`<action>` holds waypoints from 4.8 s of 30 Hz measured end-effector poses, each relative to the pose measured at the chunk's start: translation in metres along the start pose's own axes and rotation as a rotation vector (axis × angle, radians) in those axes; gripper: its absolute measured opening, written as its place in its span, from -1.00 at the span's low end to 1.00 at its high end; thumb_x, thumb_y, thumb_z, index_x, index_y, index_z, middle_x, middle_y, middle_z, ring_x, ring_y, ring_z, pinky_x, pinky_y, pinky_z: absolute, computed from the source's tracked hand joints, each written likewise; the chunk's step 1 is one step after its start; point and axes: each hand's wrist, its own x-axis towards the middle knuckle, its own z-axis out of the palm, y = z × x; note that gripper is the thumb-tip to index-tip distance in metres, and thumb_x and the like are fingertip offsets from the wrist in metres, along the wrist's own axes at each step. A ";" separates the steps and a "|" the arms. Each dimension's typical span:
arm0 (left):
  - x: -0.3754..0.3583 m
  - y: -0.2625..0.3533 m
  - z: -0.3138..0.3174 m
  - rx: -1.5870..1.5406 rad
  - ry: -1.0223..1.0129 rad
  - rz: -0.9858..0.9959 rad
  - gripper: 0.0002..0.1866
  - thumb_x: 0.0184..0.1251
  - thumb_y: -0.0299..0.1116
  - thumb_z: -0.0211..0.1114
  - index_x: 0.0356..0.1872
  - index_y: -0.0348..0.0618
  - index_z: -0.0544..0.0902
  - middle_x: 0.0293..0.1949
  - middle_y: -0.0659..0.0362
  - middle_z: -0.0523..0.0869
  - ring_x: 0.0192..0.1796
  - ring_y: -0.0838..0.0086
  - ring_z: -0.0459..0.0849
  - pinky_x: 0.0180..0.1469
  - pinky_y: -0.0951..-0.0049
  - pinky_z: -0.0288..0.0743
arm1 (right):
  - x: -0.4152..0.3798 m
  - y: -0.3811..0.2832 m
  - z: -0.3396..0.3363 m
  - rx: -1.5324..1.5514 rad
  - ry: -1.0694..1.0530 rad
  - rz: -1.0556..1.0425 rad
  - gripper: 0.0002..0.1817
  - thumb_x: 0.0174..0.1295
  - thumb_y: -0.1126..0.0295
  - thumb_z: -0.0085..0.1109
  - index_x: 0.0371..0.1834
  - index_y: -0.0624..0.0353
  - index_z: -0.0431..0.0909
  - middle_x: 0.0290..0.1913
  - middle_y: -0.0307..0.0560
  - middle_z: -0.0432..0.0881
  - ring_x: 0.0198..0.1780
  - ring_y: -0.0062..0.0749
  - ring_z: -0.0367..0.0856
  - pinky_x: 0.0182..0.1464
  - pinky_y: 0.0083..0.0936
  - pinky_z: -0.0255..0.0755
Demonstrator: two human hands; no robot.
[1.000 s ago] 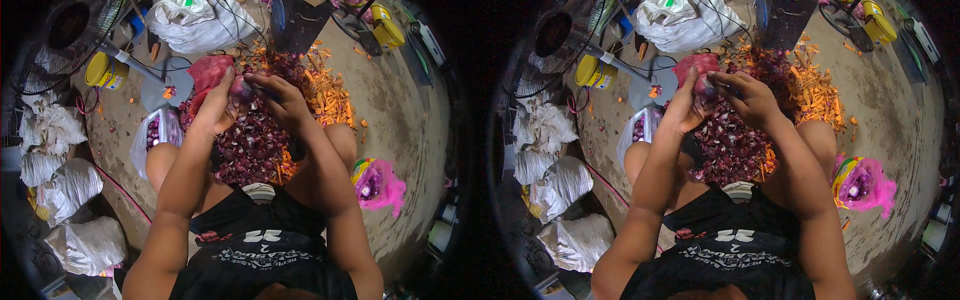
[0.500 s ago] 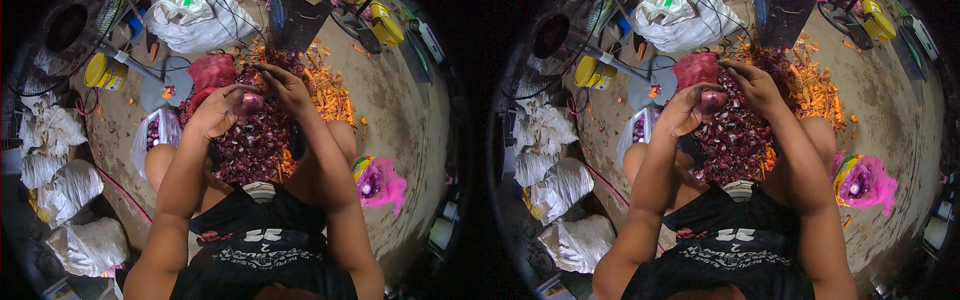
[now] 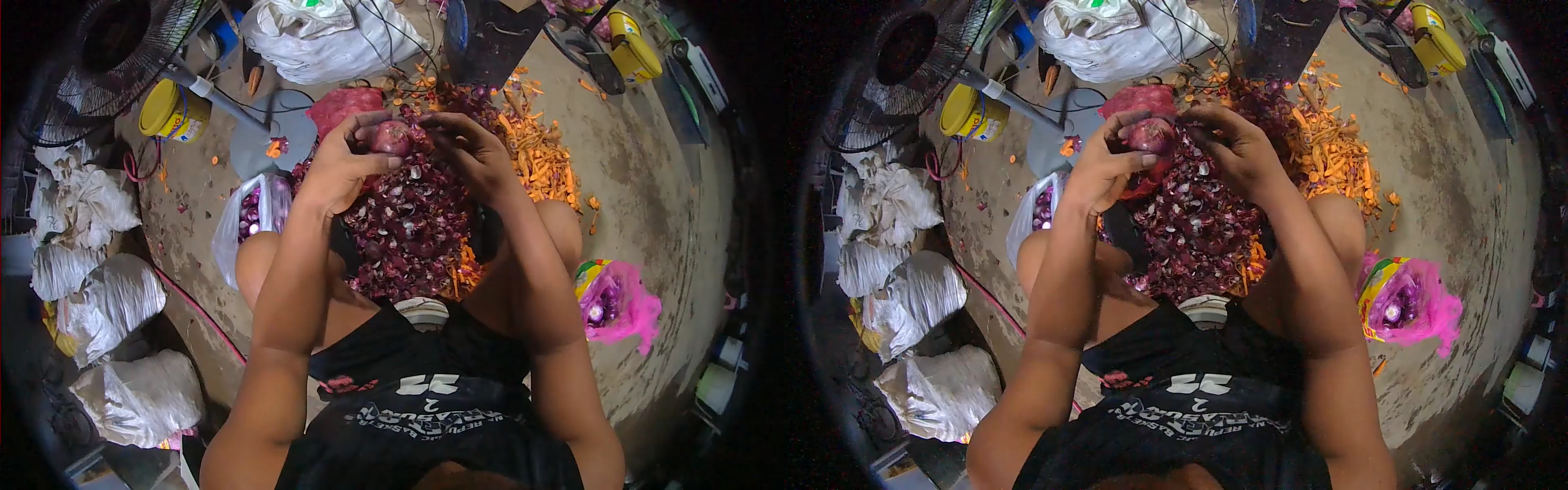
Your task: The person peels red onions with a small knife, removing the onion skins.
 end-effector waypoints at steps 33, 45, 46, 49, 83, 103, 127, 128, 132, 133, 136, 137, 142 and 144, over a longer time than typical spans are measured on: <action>-0.001 -0.018 0.004 -0.300 -0.049 0.139 -0.42 0.19 -0.72 0.30 0.29 -0.37 0.44 0.13 0.01 0.65 0.15 0.32 0.66 0.23 0.23 0.60 | 0.002 -0.007 0.010 -0.189 -0.002 -0.263 -0.62 0.34 0.49 0.23 0.23 0.06 0.66 0.02 -0.07 0.61 0.05 -0.33 0.59 0.14 -0.47 0.45; 0.002 -0.024 0.001 -0.401 -0.116 -0.093 -0.51 0.34 -0.32 0.21 0.28 -0.23 0.46 0.17 -0.04 0.64 0.16 0.16 0.68 0.18 0.01 0.61 | -0.004 -0.001 0.011 0.040 0.021 -0.054 -0.70 0.46 0.37 0.16 0.18 0.20 0.59 0.00 -0.13 0.63 0.07 -0.46 0.58 0.15 -0.53 0.45; 0.002 -0.024 0.001 -0.380 -0.118 -0.067 -0.50 0.33 -0.33 0.22 0.29 -0.23 0.46 0.19 -0.04 0.63 0.18 0.15 0.67 0.19 0.00 0.60 | -0.004 -0.003 0.010 0.141 -0.002 0.016 -0.70 0.48 0.34 0.14 0.21 0.16 0.57 0.00 -0.20 0.63 -0.01 -0.56 0.56 0.03 -0.61 0.44; 0.001 -0.023 0.003 -0.347 -0.135 -0.001 -0.46 0.28 -0.40 0.27 0.29 -0.27 0.44 0.20 -0.04 0.60 0.21 0.15 0.64 0.21 0.00 0.59 | -0.006 -0.013 0.006 0.394 -0.033 0.215 -0.69 0.53 0.28 0.09 0.26 0.06 0.53 -0.05 -0.35 0.61 -0.22 -0.78 0.51 -0.24 -0.77 0.38; -0.003 0.000 0.008 -0.005 0.019 0.051 -0.33 0.20 -0.65 0.40 0.39 -0.36 0.41 0.00 0.06 0.70 -0.18 0.43 0.73 -0.15 0.42 0.68 | 0.000 -0.014 0.017 -0.294 0.044 -0.318 -0.69 0.34 0.48 0.21 0.15 0.04 0.64 -0.01 -0.01 0.63 0.06 -0.12 0.63 0.14 -0.32 0.47; -0.009 0.003 0.003 0.021 -0.001 0.014 -0.43 0.11 -0.60 0.48 0.21 -0.39 0.56 -0.11 0.10 0.70 -0.21 0.46 0.70 -0.19 0.46 0.62 | -0.004 -0.017 0.014 -0.318 0.010 -0.323 -0.66 0.38 0.43 0.19 0.22 0.10 0.57 -0.02 0.02 0.65 0.04 -0.15 0.65 0.12 -0.33 0.49; -0.018 0.013 0.001 0.140 -0.034 -0.026 -0.37 0.04 -0.57 0.44 0.26 -0.33 0.56 -0.03 0.15 0.69 -0.10 0.51 0.65 -0.03 0.49 0.56 | -0.006 -0.010 0.013 0.145 -0.078 0.069 -0.66 0.48 0.43 0.11 0.28 0.19 0.54 0.18 -0.09 0.63 0.23 -0.47 0.55 0.27 -0.46 0.43; -0.017 0.011 -0.001 0.154 -0.032 -0.018 -0.37 0.05 -0.57 0.44 0.26 -0.33 0.56 -0.05 0.16 0.69 -0.14 0.53 0.65 -0.08 0.51 0.55 | -0.006 -0.011 0.016 0.123 -0.079 -0.006 -0.66 0.48 0.44 0.12 0.27 0.19 0.55 0.17 -0.09 0.64 0.23 -0.48 0.55 0.26 -0.46 0.44; -0.017 0.010 0.001 0.192 -0.022 0.020 -0.39 0.08 -0.57 0.44 0.25 -0.29 0.57 -0.11 0.19 0.68 -0.22 0.54 0.64 -0.14 0.53 0.55 | -0.005 -0.012 0.019 0.025 -0.106 -0.133 -0.69 0.45 0.48 0.14 0.21 0.22 0.60 0.13 -0.05 0.67 0.19 -0.44 0.59 0.26 -0.45 0.45; -0.017 0.010 0.001 0.188 -0.027 0.019 -0.39 0.08 -0.57 0.45 0.25 -0.30 0.57 -0.10 0.19 0.68 -0.20 0.55 0.64 -0.13 0.53 0.55 | -0.005 -0.012 0.019 0.041 -0.102 -0.134 -0.70 0.44 0.49 0.14 0.19 0.23 0.61 0.12 -0.05 0.68 0.18 -0.43 0.60 0.26 -0.45 0.45; -0.015 0.009 -0.002 0.186 -0.035 0.016 -0.38 0.07 -0.58 0.46 0.25 -0.31 0.56 -0.08 0.19 0.68 -0.13 0.54 0.64 -0.07 0.52 0.55 | -0.004 -0.010 0.017 0.049 -0.088 -0.151 -0.72 0.43 0.54 0.12 0.16 0.25 0.63 0.11 -0.04 0.69 0.17 -0.41 0.62 0.26 -0.46 0.45; -0.015 0.008 -0.002 0.191 -0.032 0.014 -0.38 0.05 -0.58 0.46 0.25 -0.32 0.56 -0.06 0.18 0.68 -0.09 0.53 0.64 -0.03 0.51 0.55 | -0.003 -0.009 0.016 0.029 -0.084 -0.166 -0.72 0.43 0.55 0.11 0.16 0.25 0.63 0.10 -0.04 0.69 0.17 -0.41 0.62 0.26 -0.46 0.44; -0.015 0.007 -0.004 0.259 -0.061 0.026 -0.32 -0.03 -0.55 0.51 0.25 -0.35 0.56 0.03 0.13 0.68 0.06 0.45 0.64 0.13 0.45 0.53 | -0.003 -0.014 0.017 0.009 -0.010 -0.023 -0.69 0.45 0.54 0.08 0.21 0.25 0.60 0.11 -0.07 0.68 0.15 -0.45 0.61 0.28 -0.49 0.42; -0.018 0.009 -0.001 0.276 -0.060 0.001 -0.30 -0.06 -0.54 0.53 0.24 -0.35 0.56 0.07 0.11 0.67 0.09 0.42 0.64 0.19 0.42 0.51 | 0.000 -0.008 0.016 0.086 0.006 0.067 -0.68 0.47 0.48 0.08 0.23 0.24 0.59 0.11 -0.08 0.68 0.16 -0.46 0.60 0.27 -0.49 0.42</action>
